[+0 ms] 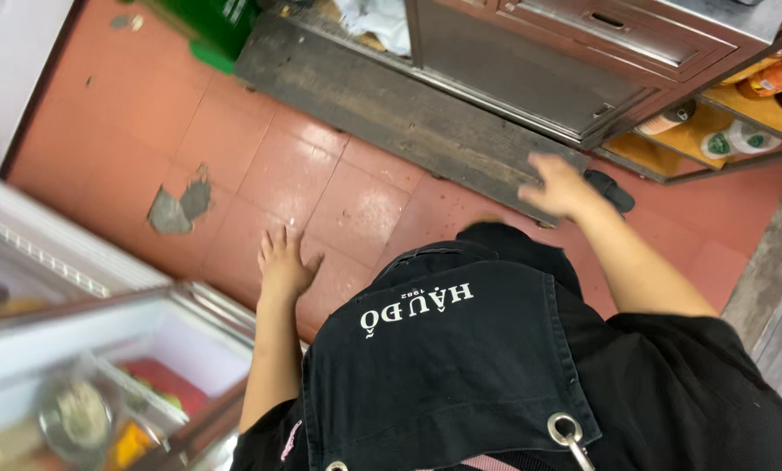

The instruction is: The person washes their hands, then scrapes green residue from a blender jar into a trash bin. They rinse the blender jar and its base under running water, scrubbing with a sponge, and place the cleaned parts on the counter.

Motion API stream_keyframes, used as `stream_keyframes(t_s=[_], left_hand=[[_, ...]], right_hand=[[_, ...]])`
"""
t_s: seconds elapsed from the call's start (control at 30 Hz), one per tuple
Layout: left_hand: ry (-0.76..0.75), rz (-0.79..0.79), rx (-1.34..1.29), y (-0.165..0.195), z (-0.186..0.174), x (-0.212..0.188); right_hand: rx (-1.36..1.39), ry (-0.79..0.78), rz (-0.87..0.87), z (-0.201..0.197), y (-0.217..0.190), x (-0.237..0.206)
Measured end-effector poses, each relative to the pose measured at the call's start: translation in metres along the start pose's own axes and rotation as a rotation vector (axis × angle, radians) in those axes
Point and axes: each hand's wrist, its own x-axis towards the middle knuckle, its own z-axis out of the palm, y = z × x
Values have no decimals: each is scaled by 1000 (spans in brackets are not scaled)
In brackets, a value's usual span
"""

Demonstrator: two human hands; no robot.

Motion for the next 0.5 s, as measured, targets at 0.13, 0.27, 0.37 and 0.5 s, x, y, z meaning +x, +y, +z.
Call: stream_keyframes(t_s=[0.13, 0.27, 0.37, 0.5], left_hand=[[69, 190, -83, 43, -42, 146], [5, 343, -80, 82, -32, 273], [-44, 316, -61, 90, -24, 342], [-76, 297, 143, 97, -37, 406]], right_hand=[[228, 353, 155, -77, 50, 138], [190, 751, 310, -157, 130, 294], [70, 763, 683, -205, 190, 404], [-101, 930, 945, -249, 242, 527]])
